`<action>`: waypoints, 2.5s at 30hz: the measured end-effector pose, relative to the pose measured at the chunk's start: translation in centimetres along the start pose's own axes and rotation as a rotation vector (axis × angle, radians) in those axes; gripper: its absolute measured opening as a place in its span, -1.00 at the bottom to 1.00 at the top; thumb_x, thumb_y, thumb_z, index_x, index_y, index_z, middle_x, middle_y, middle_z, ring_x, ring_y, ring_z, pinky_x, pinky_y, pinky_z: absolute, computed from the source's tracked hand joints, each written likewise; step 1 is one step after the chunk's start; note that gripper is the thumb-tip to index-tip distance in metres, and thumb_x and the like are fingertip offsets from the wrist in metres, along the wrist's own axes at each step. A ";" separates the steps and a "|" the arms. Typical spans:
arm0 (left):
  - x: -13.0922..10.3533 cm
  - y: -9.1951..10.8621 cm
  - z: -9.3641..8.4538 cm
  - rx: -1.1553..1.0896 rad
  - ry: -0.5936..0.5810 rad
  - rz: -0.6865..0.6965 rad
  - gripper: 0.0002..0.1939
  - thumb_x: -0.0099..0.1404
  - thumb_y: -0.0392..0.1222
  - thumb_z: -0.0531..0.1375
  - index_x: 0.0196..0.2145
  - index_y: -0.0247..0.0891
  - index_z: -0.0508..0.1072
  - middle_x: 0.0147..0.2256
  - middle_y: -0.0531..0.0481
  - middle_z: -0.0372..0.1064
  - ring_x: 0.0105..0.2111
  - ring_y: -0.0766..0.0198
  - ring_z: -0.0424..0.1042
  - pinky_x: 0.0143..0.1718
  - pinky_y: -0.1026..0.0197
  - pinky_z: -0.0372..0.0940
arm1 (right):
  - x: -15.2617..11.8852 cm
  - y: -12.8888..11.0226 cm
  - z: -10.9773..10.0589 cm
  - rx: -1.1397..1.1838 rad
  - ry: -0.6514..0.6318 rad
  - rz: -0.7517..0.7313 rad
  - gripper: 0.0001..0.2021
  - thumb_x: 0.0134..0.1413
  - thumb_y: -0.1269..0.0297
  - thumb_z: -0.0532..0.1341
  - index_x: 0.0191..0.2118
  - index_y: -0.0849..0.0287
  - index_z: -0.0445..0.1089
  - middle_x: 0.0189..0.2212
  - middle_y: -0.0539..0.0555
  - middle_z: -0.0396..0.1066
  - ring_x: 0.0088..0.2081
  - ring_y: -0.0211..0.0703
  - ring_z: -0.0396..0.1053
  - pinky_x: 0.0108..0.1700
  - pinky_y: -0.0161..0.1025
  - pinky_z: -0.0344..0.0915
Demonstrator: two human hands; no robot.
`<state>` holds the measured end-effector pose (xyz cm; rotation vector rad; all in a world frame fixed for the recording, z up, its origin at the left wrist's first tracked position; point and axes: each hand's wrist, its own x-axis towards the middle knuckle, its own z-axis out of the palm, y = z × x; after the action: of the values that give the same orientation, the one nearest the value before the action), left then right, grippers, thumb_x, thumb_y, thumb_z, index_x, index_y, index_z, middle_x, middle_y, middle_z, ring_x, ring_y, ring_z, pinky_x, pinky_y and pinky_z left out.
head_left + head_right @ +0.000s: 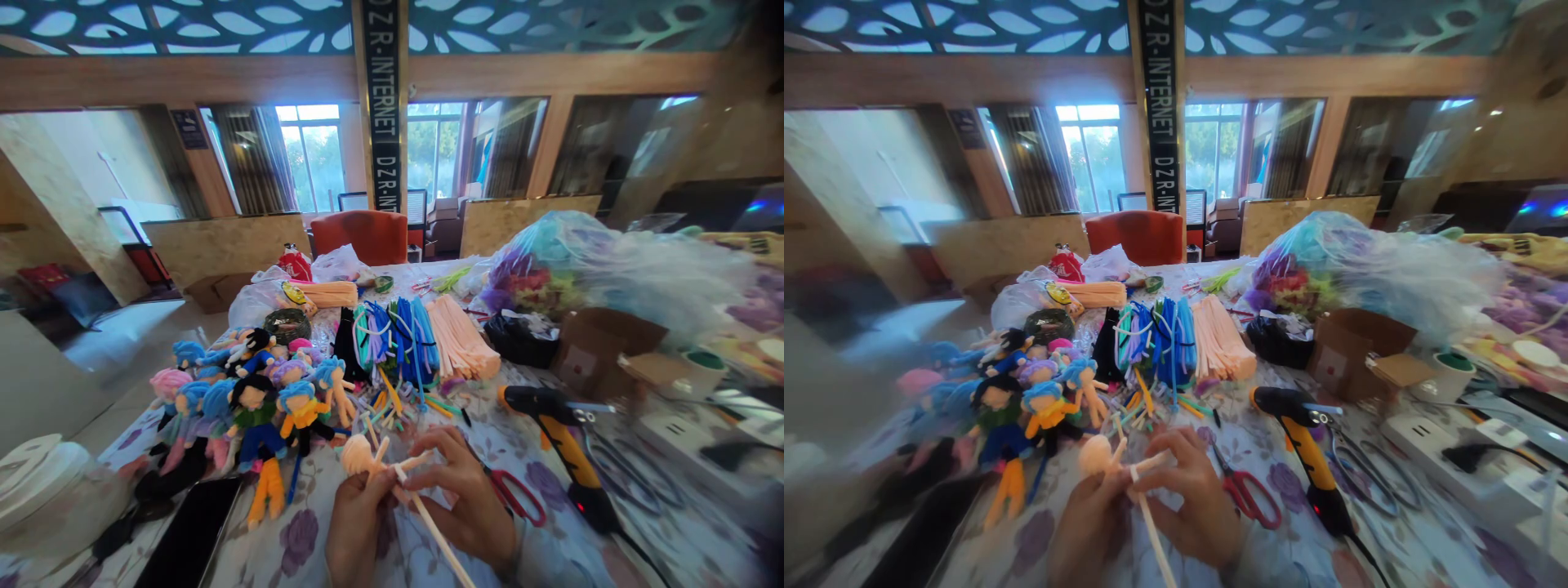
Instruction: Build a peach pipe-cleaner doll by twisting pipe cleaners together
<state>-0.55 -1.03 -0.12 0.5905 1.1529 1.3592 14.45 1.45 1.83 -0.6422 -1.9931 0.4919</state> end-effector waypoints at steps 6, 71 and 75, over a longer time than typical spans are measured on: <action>0.2 0.0 -0.5 -0.185 -0.075 0.030 -0.75 0.02 -0.12 0.29 -0.67 -0.32 0.41 -0.68 0.09 0.25 -0.61 0.39 0.19 -0.53 0.32 0.15 | -0.1 0.0 0.1 -0.214 -0.055 -0.059 -0.86 0.04 0.40 0.21 -0.35 0.01 0.49 -0.46 0.02 0.16 -0.30 -0.12 0.18 -0.19 -0.11 0.14; -0.4 0.5 -0.7 -0.328 -0.200 -0.212 -0.84 0.03 -0.35 0.30 -0.64 -0.35 0.42 -0.68 0.09 0.28 -0.64 0.42 0.25 -0.56 0.33 0.24 | 0.0 0.6 1.0 0.084 -0.051 0.334 -0.82 0.02 0.34 0.23 -0.56 0.24 0.39 -0.55 0.01 0.33 -0.48 -0.26 0.25 -0.40 -0.33 0.17; -0.6 0.9 -0.5 -0.303 -0.245 -0.226 -0.77 -0.01 -0.32 0.32 -0.68 -0.33 0.36 -0.71 0.11 0.24 -0.66 0.42 0.21 -0.58 0.33 0.21 | -0.2 0.6 0.9 0.018 -0.016 0.241 -0.87 0.04 0.40 0.19 -0.51 0.21 0.38 -0.50 0.03 0.35 -0.44 -0.25 0.30 -0.36 -0.33 0.21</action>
<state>-1.25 -1.54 0.67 0.3820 0.7725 1.1996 13.86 1.72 0.87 -0.8753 -1.9332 0.6610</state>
